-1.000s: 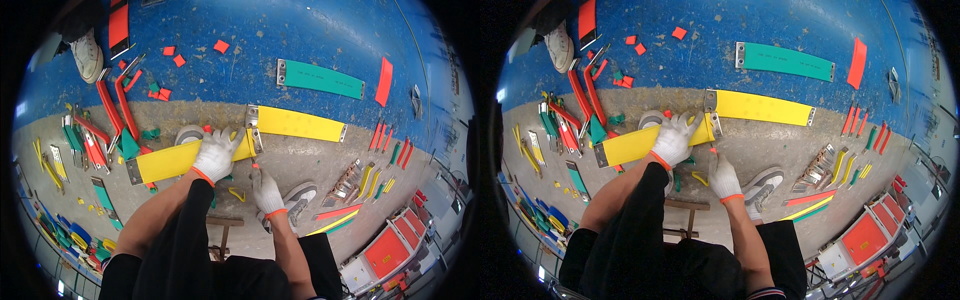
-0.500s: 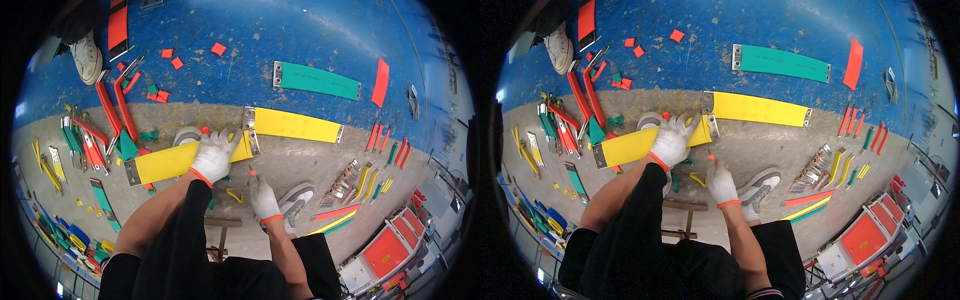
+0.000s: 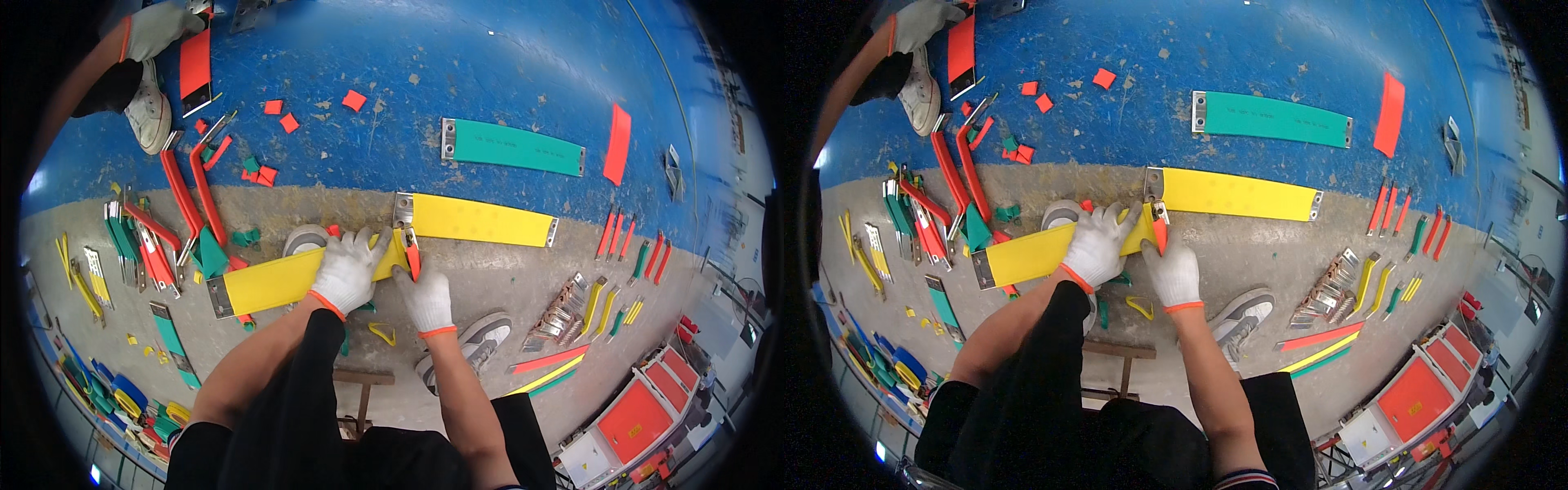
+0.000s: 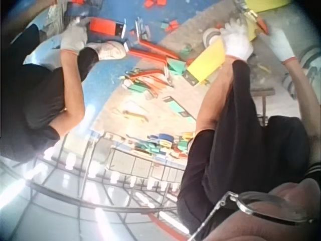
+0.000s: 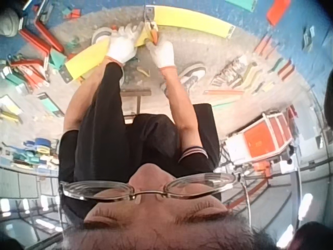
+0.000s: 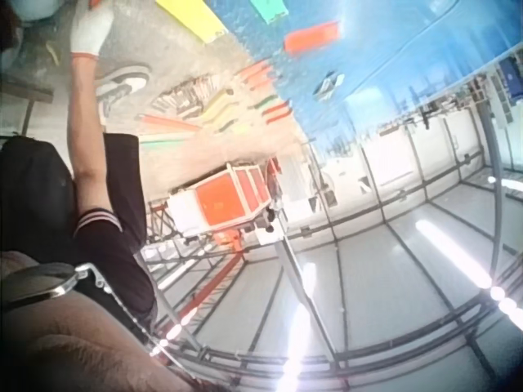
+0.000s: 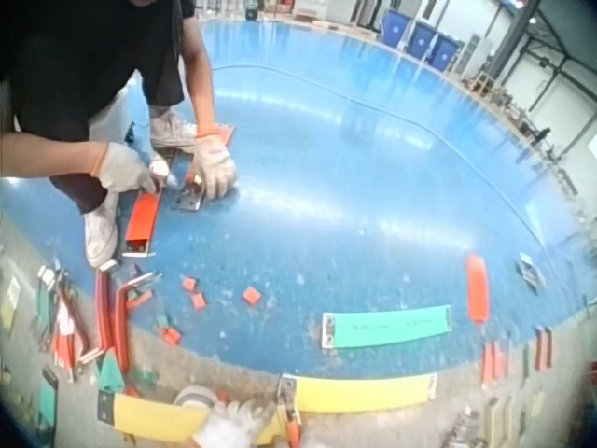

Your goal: The person uses a utility knife to cut yellow plastic strips on a blue work surface. They repeatedly position the strip, score it with the knife, and remove cut pieces. A coworker is visible in the background performing a similar task with red strips.

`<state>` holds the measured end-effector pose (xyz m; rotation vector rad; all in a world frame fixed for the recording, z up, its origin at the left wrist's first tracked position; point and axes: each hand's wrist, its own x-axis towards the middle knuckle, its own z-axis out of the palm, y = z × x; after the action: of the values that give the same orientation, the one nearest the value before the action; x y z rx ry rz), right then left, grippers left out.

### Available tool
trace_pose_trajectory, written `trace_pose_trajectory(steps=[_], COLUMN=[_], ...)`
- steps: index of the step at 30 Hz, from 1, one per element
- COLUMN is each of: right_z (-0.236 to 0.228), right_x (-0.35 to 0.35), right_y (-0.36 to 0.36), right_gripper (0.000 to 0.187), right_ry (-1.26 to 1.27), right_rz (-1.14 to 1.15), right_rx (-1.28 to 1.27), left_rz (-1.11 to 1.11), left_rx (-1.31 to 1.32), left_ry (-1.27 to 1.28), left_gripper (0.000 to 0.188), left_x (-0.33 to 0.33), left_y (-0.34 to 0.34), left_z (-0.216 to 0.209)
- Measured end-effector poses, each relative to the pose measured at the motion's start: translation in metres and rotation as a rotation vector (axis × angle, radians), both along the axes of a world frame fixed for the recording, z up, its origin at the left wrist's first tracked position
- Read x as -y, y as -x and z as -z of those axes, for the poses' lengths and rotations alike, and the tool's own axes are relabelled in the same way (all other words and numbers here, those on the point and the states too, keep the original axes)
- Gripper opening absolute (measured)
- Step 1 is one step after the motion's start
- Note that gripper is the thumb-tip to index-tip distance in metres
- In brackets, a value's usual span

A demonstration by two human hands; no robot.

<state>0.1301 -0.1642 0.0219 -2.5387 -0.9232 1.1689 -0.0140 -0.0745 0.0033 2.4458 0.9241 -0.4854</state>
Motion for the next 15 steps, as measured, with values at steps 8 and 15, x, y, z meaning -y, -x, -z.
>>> trace_pose_trajectory(steps=[8,15], right_z=[0.010,0.037], right_x=[0.014,0.096], right_y=[0.019,-0.008], right_gripper=[0.027,0.021], right_ry=[-0.195,-0.219], right_rz=[0.298,0.759], right_rx=[-0.028,0.053], left_rz=[0.047,0.052], left_rx=[-0.017,-0.026], left_ry=[-0.029,0.005], left_gripper=[0.092,0.090], left_x=[0.006,-0.001], left_y=[0.007,0.006], left_z=[0.007,0.001])
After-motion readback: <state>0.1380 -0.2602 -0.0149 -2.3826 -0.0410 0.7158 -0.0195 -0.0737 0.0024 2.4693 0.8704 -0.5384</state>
